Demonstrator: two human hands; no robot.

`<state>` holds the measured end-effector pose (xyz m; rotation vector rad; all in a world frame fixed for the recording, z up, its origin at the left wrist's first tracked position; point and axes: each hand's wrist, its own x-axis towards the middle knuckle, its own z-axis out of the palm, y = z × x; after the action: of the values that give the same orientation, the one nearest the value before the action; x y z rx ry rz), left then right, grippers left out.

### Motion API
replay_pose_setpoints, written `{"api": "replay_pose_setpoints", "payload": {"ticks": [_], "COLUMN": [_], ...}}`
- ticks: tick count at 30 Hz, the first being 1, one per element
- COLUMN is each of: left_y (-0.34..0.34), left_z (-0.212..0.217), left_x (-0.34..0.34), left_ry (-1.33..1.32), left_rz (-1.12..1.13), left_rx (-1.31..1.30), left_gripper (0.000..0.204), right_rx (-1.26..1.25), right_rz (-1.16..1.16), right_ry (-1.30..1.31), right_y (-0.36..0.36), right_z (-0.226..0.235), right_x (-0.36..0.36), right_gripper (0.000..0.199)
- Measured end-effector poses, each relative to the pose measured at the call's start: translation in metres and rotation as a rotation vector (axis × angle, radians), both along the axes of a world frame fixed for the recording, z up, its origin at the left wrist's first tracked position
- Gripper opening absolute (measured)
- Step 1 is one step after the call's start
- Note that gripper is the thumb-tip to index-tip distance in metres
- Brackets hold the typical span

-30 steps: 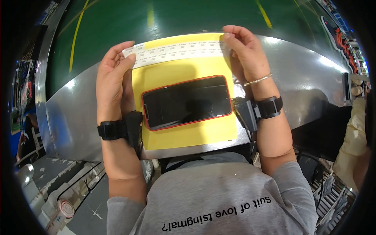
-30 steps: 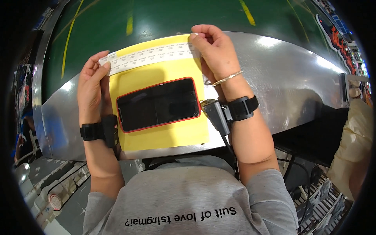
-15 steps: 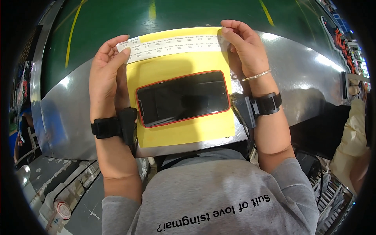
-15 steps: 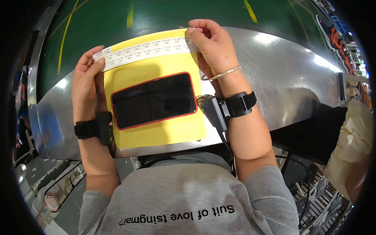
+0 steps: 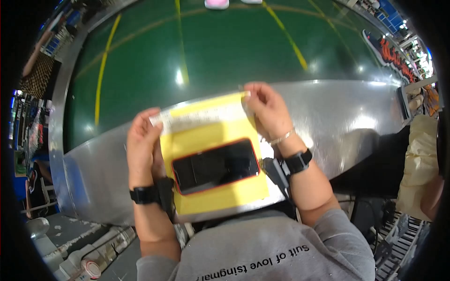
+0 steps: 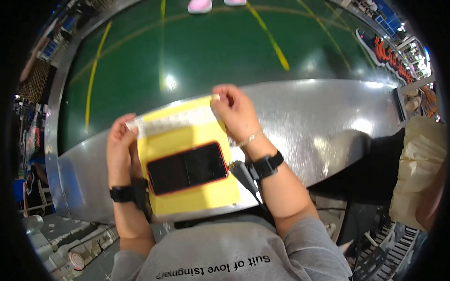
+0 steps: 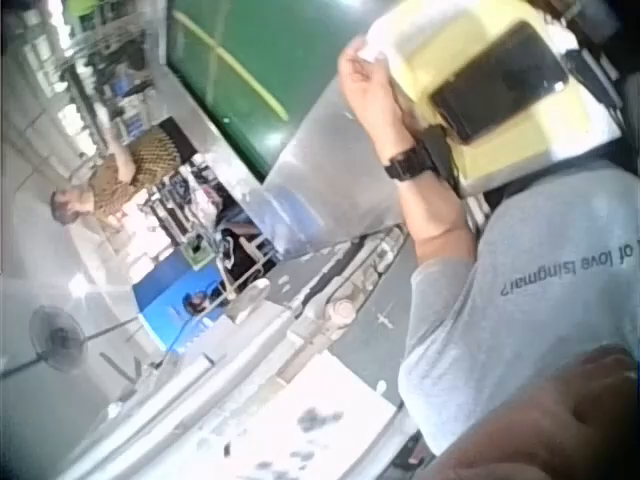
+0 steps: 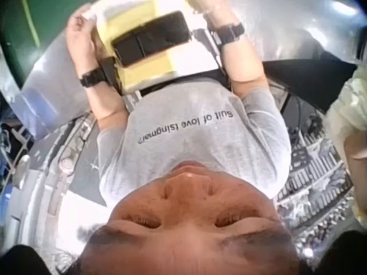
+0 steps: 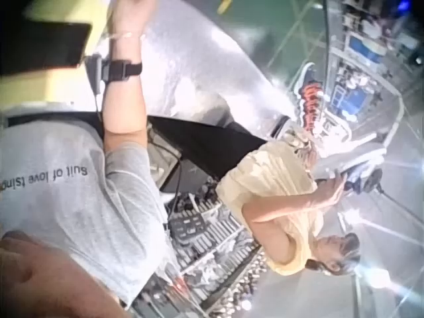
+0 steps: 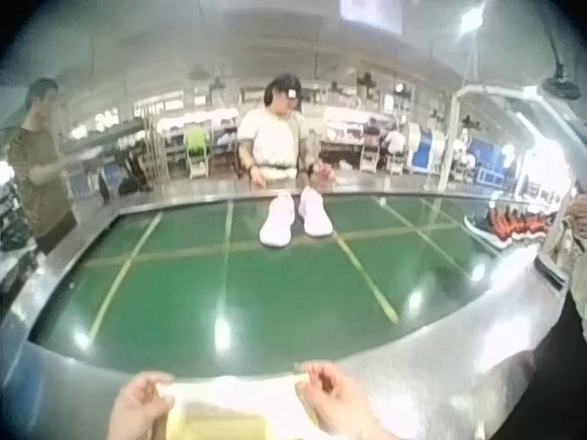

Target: Inspecting shoes for quality control on a factory conveyor belt.

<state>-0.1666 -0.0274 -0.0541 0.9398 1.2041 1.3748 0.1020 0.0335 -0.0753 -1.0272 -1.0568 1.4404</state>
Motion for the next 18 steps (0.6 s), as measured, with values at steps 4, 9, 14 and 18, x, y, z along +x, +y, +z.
{"api": "replay_pose_setpoints", "payload": {"ticks": [4,9,14,18], "left_y": [-0.005,-0.009,-0.010,-0.009], "left_z": [0.006,0.006,0.004,0.004], "left_x": [0.005,0.003,0.005,0.006], "left_ry": [-0.056,-0.025,-0.002,0.033], "left_rz": [0.028,0.004,0.030,0.017], "left_rx": [-0.006,0.006,-0.039,-0.010], "left_gripper": [0.028,0.028,0.027,0.027], "right_rx": [0.051,0.044,0.017,0.006], "right_rz": [-0.006,-0.004,-0.001,-0.016], "right_ry": [-0.101,-0.095,-0.062,-0.060], "right_y": [-0.003,-0.010,-0.008,-0.007], "right_z": [-0.002,0.002,0.000,0.005], "right_x": [0.001,0.002,0.003,0.004], "right_gripper": [0.023,0.022,0.022,0.021]}}
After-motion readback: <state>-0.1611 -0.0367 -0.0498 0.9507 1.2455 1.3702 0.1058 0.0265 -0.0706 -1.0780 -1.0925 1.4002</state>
